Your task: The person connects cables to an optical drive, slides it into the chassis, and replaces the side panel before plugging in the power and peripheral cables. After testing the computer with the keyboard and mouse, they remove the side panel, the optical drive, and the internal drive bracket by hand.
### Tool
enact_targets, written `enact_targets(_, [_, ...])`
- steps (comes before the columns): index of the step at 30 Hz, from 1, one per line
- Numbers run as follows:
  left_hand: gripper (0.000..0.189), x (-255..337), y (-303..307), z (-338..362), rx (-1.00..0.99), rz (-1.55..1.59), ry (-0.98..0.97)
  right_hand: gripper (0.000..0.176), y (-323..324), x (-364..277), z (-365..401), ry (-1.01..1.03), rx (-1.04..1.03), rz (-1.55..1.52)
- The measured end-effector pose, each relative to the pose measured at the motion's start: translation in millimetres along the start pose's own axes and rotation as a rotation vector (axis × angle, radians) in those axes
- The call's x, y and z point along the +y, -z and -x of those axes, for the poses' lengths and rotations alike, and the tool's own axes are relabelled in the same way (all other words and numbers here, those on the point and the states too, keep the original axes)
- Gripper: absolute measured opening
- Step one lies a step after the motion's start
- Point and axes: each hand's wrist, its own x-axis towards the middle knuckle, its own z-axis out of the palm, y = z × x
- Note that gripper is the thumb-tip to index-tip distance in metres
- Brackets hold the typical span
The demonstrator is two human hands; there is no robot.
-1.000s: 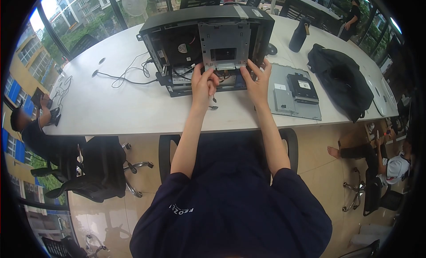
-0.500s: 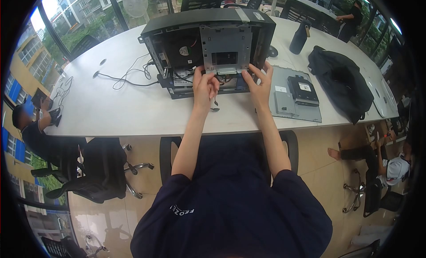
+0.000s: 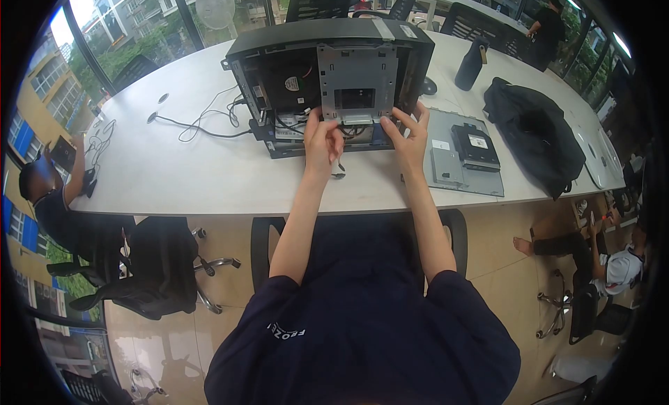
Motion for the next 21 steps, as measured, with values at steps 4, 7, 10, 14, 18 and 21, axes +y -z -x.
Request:
enact_targets(4, [0.036, -2.7, 1.9, 1.4, 0.004, -0.057, -0.017, 0.031, 0.9, 1.8, 1.3, 0.007, 0.002, 0.005])
enact_targets(7, [0.036, -0.4, 0.7, 2.4, 0.000, -0.065, -0.017, 0.030, 0.9, 1.9, 0.7, 0.009, 0.001, 0.002])
enact_targets(10, [0.039, 9.4, -2.5, 8.2, -0.018, -0.106, 0.027, 0.029, 1.3, 7.2, 1.7, 0.012, 0.011, 0.021])
enact_targets(14, [0.043, 25.0, -7.6, 17.7, -0.058, -0.202, 0.110, 0.024, 0.7, -1.6, 1.3, 0.012, -0.003, 0.067])
enact_targets(18, [0.046, 25.3, 2.8, 15.5, -0.121, -0.160, 0.181, 0.020, 1.3, -0.8, 1.0, 0.001, -0.019, 0.075])
enact_targets(21, [0.049, 17.2, 5.1, 14.4, -0.144, -0.151, 0.151, 0.019, 5.2, 7.6, 2.4, 0.032, -0.021, 0.096])
